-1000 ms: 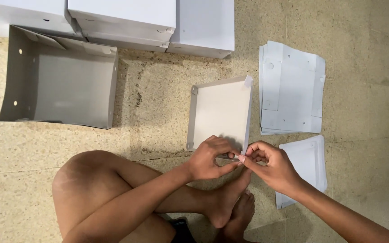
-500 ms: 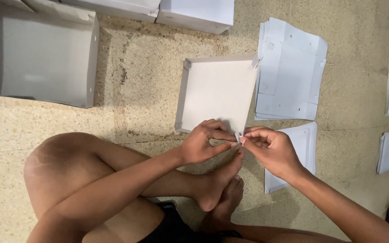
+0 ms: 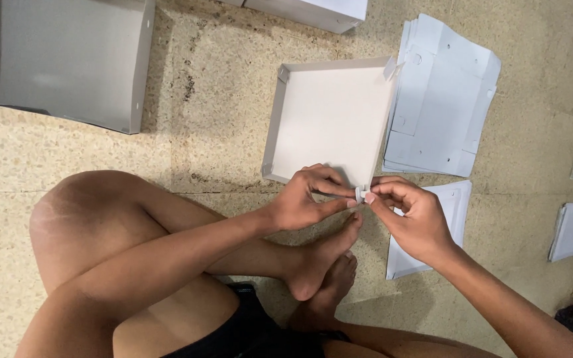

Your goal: Assembling white cardboard boxes from flat pre-cut sheets by folding and interlocking the edges.

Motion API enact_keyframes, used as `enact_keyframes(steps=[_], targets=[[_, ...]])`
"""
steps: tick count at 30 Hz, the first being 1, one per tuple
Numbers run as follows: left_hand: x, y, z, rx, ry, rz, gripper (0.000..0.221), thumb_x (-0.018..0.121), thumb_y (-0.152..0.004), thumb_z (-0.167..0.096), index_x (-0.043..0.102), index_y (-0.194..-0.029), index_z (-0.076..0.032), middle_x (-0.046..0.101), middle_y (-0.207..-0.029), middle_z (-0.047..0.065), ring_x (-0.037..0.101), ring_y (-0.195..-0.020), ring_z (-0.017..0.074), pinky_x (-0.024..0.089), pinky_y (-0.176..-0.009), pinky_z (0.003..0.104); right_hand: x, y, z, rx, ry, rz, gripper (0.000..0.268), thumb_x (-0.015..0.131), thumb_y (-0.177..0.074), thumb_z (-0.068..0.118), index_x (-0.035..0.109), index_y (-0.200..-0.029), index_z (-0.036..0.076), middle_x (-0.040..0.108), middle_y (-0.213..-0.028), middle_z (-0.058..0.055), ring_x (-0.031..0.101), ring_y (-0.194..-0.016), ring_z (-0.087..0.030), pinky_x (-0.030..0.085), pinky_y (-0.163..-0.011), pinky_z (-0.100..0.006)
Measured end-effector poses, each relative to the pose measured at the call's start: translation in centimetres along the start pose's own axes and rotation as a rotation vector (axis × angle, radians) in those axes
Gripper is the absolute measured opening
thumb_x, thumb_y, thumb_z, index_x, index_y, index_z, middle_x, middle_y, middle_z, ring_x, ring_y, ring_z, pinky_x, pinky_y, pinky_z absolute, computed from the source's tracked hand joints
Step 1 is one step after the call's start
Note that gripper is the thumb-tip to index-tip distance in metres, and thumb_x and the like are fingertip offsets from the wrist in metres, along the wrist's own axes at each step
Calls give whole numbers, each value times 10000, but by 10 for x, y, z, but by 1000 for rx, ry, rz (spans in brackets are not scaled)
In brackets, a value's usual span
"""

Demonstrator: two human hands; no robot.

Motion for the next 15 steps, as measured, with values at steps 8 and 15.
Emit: enact_keyframes(steps=[8, 15], targets=[[-6, -6, -10, 13, 67, 28, 159, 791, -874, -129, 782, -1030, -155, 748, -881, 38, 653, -812, 183, 458, -845, 368, 7, 0, 7, -71, 17, -30, 76, 705, -920, -1, 722, -915, -74, 720, -1018, -156, 670, -788, -151, 593, -731, -316], [-6, -4, -4, 20, 80, 1, 176, 799, -867, -120, 790, -1034, -172, 766, -917, 18, 665, -825, 164, 461, -839, 348, 11, -1, 18, -102, 40, -28, 66, 703, -919, -22, 719, -914, -86, 714, -1005, -172, 686, -774, -175, 597, -727, -329]])
Point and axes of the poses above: each hand's wrist, its own y-axis away from the middle knuckle, its own x-axis out of the palm, z = x × y, the point moved 2 cm from there along -y, towards the middle knuckle
